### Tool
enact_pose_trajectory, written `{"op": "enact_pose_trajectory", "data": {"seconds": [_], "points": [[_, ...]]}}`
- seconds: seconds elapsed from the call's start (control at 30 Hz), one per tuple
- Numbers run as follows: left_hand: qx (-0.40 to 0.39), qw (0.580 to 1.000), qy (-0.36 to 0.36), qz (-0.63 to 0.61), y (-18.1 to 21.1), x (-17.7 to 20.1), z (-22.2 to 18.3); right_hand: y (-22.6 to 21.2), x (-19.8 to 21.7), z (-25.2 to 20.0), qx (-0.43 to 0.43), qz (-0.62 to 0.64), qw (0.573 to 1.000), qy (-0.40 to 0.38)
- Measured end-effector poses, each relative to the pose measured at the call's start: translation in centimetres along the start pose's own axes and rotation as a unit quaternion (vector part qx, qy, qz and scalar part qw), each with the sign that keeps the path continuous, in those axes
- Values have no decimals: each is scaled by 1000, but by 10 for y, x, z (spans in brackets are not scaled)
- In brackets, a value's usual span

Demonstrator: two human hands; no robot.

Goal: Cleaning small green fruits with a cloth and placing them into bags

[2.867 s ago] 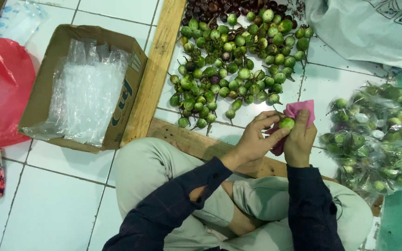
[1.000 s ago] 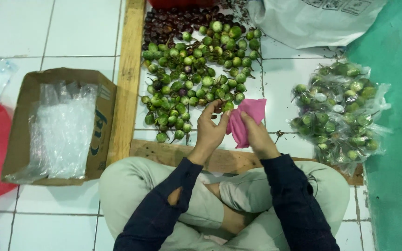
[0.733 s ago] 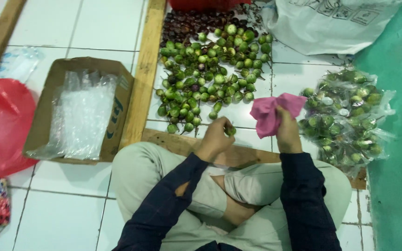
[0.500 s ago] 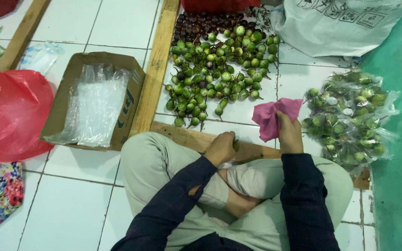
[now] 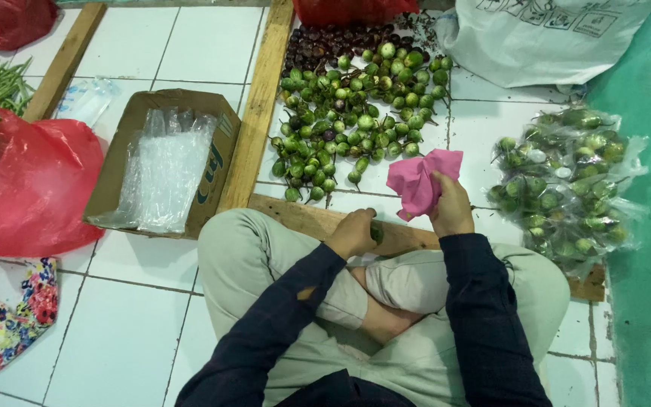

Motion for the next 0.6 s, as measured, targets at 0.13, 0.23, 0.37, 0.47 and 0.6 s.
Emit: {"op": "enact_pose_trajectory", "data": {"seconds": [0.13, 0.23, 0.37, 0.47, 0.6], "points": [[18, 998, -23, 53, 11, 15, -8, -4, -1, -2, 1, -5, 1000, -8], [41, 991, -60, 109, -11, 16, 11, -9, -7, -7, -9, 0, 1000, -4], [106, 968, -15, 229, -71, 52, 47, -18, -18, -17, -20, 8, 1000, -4], [102, 956, 35, 271, -71, 107, 42, -22, -26, -18, -22, 11, 1000, -5], [88, 961, 86, 246, -55, 149, 43, -16, -28, -12, -32, 19, 999, -11]]}}
Point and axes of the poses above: each hand's wrist, its own z-axis towards the middle knuckle, its own x-axis out of the back of the hand, y = z × x, the point moved 6 cm from there along z, towards the middle knuckle, and after that the axes turned 5 degrees about -z, right-handed, at the moved point
